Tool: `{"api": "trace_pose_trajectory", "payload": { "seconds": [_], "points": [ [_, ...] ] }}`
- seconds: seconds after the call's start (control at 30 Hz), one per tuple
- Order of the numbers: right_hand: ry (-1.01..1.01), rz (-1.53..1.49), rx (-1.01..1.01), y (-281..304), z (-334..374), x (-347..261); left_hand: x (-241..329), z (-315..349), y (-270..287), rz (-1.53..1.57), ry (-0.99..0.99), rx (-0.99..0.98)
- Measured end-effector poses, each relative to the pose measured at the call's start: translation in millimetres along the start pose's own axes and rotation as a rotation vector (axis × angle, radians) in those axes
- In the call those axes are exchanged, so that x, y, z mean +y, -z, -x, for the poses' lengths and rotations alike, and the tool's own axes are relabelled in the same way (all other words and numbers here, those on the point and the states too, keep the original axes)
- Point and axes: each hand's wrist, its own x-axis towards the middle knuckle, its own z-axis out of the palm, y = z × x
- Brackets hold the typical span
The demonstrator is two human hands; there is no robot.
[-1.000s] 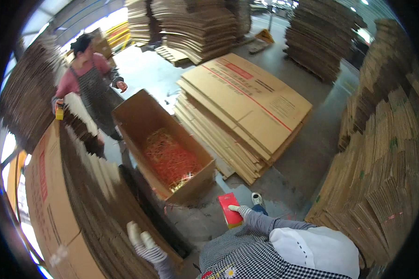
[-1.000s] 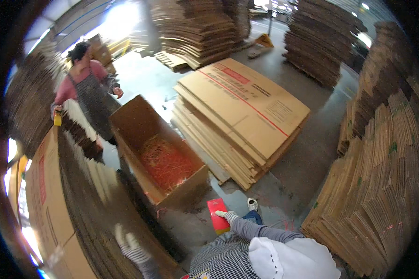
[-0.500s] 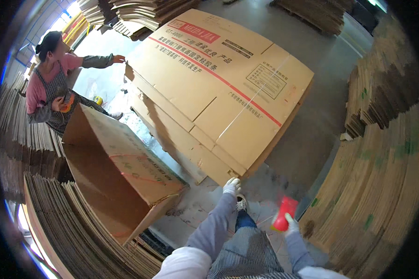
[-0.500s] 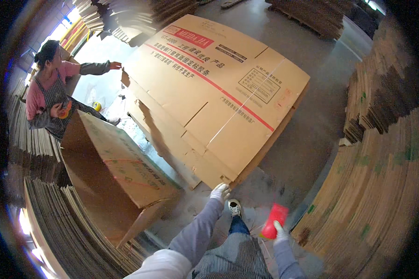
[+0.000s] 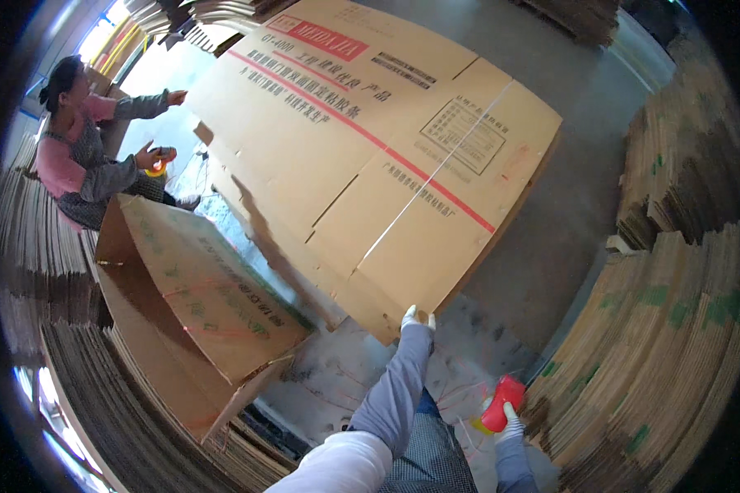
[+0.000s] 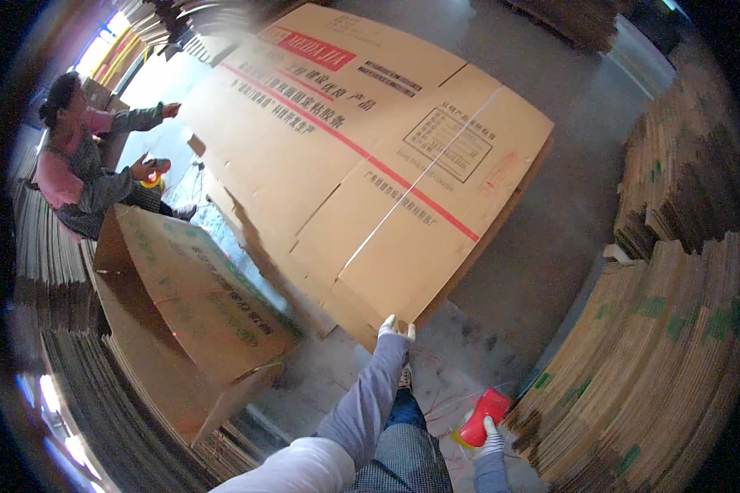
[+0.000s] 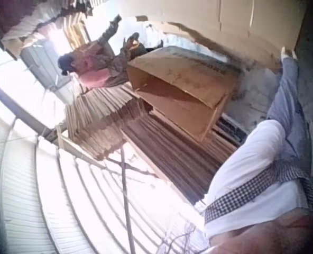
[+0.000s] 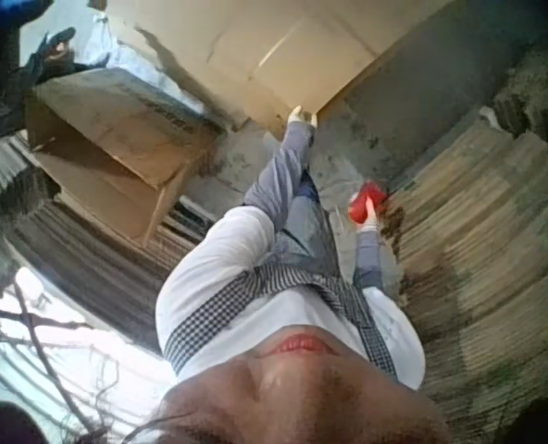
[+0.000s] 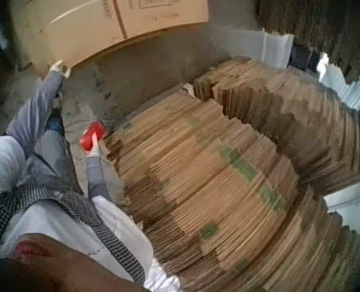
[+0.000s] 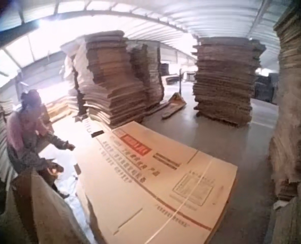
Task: Applying adhesive tape to large cardboard sheets to prepare them for box assembly and stacking them.
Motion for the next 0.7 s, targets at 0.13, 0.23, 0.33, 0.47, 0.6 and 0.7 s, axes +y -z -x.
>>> {"api": "trace_pose_trajectory", "payload": {
  "seconds": [0.13,0.23,0.33,0.47,0.6,0.7],
  "points": [
    [0.030,0.035,0.062,-5,-15,-19,-40,38,-11,-0.032,0.145,-0.006],
    [0.014,0.052,0.077,4,-34,-35,-69,68,-21,-0.103,0.089,0.031],
    [0.085,0.104,0.021,4,-72,-48,-66,47,-22,-0.184,0.016,0.128],
    [0.009,0.121,-0.051,-47,-106,-65,29,-25,46,-0.825,-0.068,0.132],
    [0.010,0.175,0.088,-31,-95,-162,-8,75,-103,-1.899,-0.559,0.191],
    [-0.047,0.190,0.010,-56,-112,-185,43,62,-146,-1.599,-1.002,0.174]
  ]
}}
